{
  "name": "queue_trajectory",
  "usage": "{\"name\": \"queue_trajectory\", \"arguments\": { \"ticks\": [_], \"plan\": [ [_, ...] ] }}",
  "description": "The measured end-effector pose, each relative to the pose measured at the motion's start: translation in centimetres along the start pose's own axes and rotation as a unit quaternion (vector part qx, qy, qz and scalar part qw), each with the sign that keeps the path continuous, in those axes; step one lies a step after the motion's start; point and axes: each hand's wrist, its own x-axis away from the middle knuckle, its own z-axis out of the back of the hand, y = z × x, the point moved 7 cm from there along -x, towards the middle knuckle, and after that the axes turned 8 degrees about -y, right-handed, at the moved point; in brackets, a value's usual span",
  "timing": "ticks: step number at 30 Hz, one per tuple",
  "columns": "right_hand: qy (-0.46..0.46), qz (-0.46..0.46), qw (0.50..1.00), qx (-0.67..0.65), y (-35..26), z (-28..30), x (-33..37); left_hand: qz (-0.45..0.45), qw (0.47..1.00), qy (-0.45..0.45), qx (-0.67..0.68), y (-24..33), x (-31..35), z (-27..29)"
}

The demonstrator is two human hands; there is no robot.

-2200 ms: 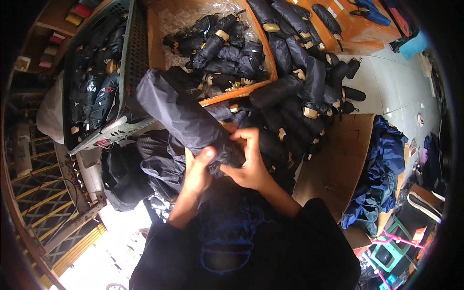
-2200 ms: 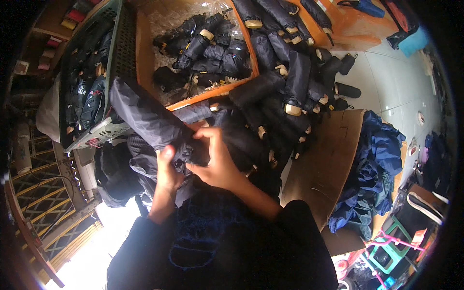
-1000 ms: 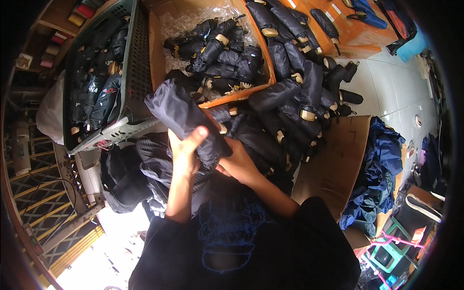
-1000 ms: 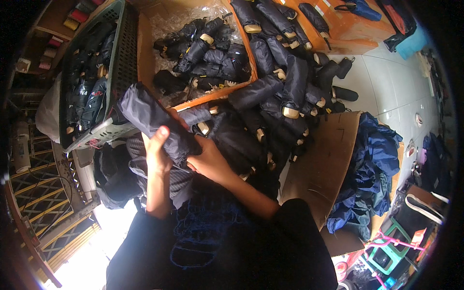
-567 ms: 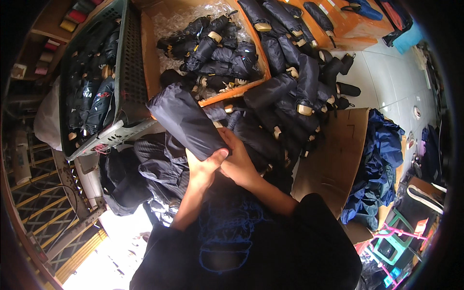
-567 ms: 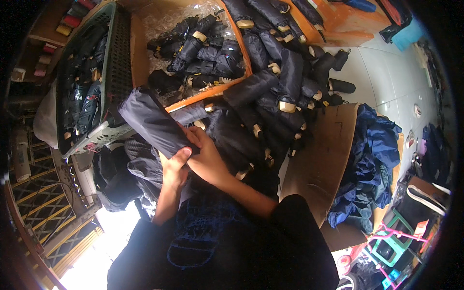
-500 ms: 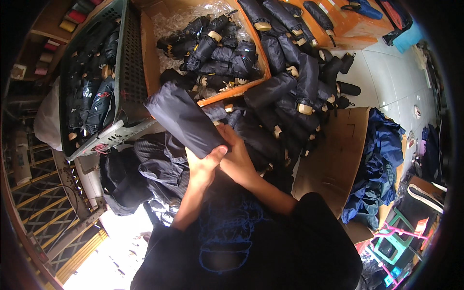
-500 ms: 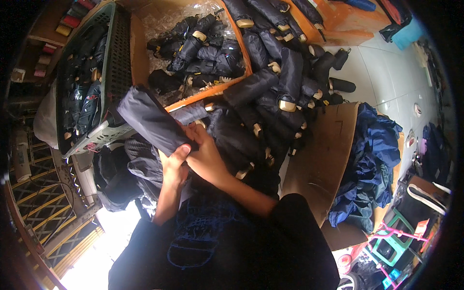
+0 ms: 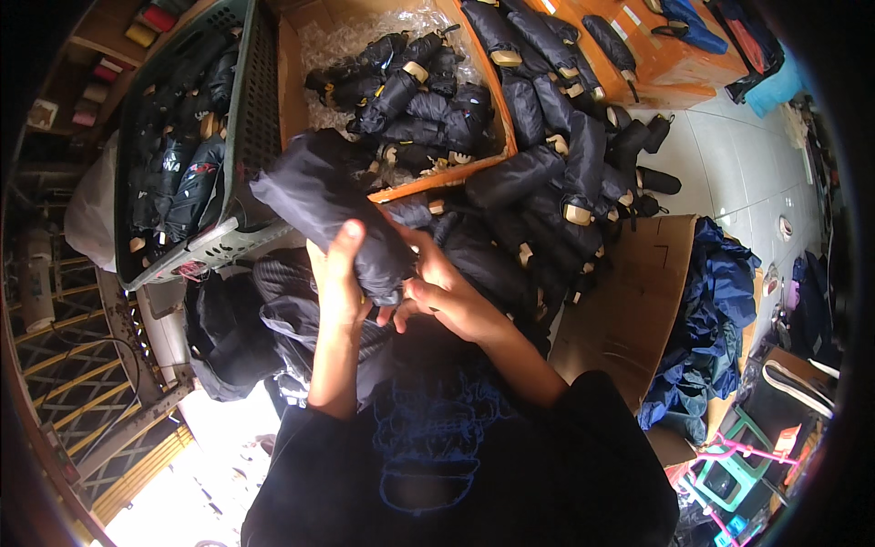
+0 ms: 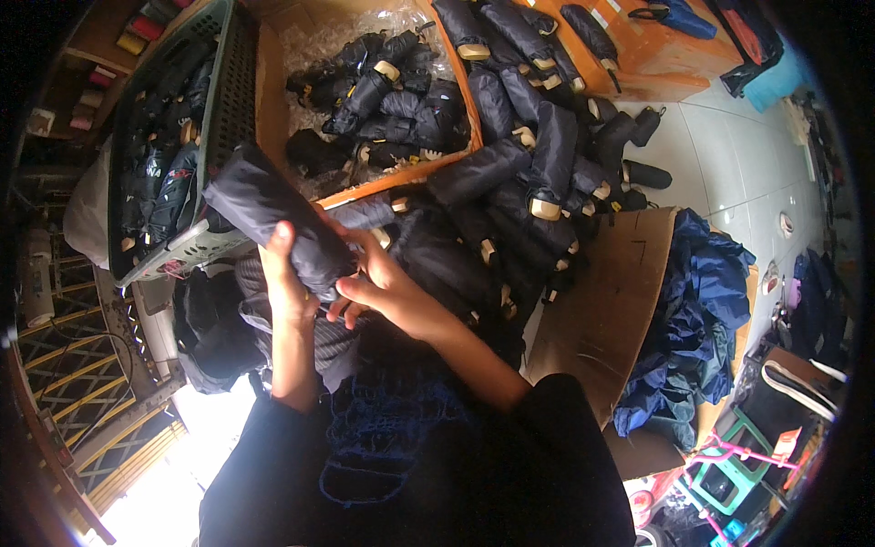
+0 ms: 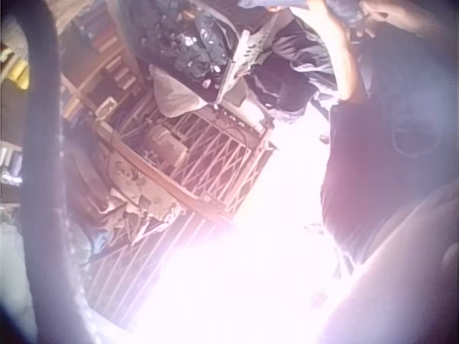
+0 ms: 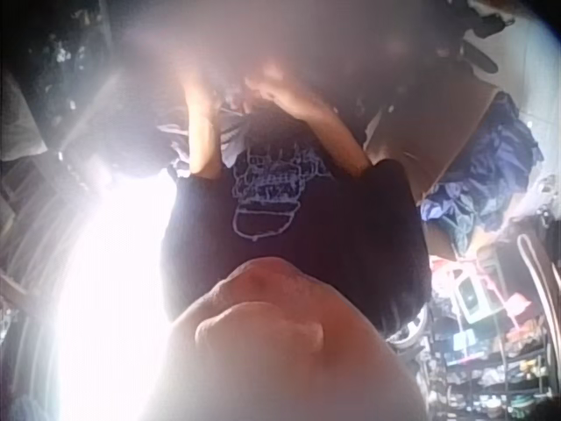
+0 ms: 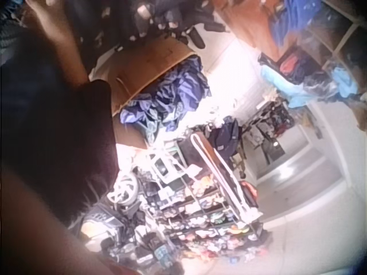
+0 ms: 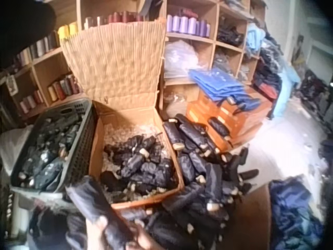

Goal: The person repeatedly picks up folded black umbrellas from a pile, wraps each one in a clear plastic bag, and secures the bag with a yellow twist tie. The person then places the packaged umbrellas into a large orange crate. The process is repeated for multiple umbrellas throughout the clip.

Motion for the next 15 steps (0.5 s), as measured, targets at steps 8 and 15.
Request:
{"name": "queue_trajectory", "arguments": {
  "ticks": [8, 15],
  "plan": [
    [0.038, 0.032, 0.987, 0.153, -1.4, -0.7, -0.2, 0.07, 0.997, -0.025, 0.001, 0.9, 0.3, -1.9],
    [0.028, -0.077, 0.996, 0.029, -0.2, 0.6, 0.9, 0.064, 0.996, -0.065, -0.018, -0.9, 0.1, -2.2]
  ]
}}
